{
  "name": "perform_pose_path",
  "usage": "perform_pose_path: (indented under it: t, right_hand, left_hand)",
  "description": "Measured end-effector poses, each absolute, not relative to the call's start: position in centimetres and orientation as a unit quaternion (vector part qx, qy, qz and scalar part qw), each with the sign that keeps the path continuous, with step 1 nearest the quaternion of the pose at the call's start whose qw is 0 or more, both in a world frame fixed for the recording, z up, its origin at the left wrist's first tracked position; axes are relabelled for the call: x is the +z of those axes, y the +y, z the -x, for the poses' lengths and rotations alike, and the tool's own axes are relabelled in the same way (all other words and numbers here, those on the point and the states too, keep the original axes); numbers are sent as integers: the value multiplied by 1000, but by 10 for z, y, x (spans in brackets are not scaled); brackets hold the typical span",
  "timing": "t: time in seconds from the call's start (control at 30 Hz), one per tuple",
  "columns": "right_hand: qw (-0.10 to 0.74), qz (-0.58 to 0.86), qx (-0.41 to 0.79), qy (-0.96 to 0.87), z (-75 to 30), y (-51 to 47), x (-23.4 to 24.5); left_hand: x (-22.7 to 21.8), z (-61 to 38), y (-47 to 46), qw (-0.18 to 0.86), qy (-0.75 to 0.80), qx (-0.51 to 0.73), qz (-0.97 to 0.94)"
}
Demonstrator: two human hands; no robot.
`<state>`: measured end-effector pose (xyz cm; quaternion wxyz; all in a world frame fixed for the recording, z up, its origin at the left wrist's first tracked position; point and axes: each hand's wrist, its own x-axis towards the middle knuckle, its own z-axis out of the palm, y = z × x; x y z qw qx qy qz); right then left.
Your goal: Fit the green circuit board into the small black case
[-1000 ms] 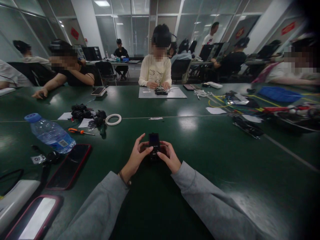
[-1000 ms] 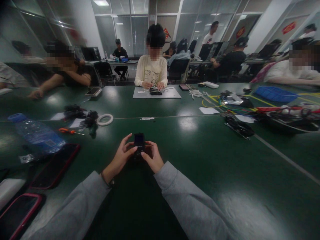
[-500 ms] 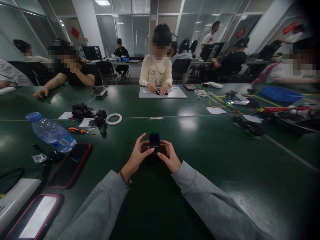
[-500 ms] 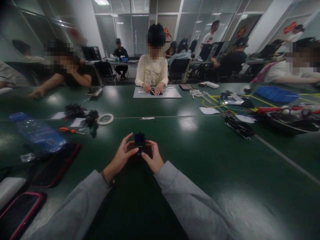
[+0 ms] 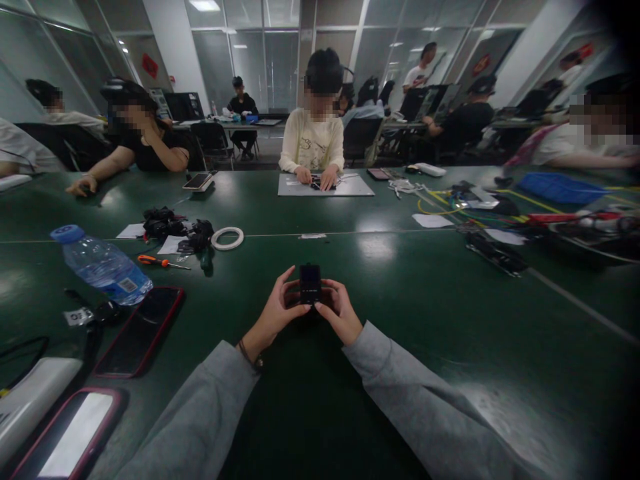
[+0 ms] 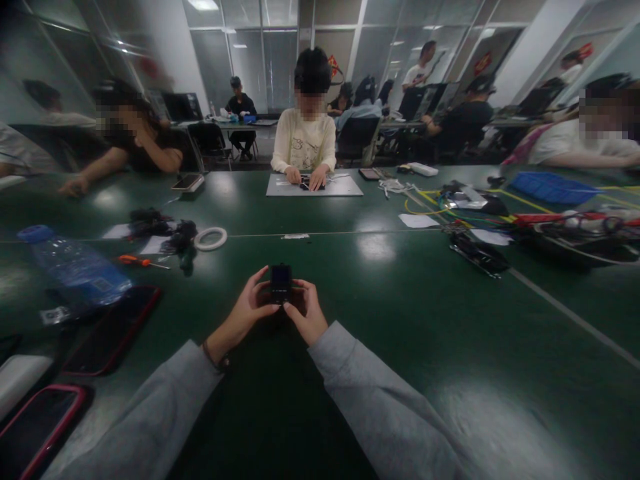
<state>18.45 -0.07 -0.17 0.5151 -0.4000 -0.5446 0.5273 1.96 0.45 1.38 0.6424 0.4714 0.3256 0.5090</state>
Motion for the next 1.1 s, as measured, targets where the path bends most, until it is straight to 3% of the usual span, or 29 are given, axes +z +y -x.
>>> perform_pose_path:
  t: [1.1]
  right_hand:
    - [507, 404, 527, -550, -191, 1, -9]
  left_hand:
    - [15, -20, 2, 646, 354, 508, -447]
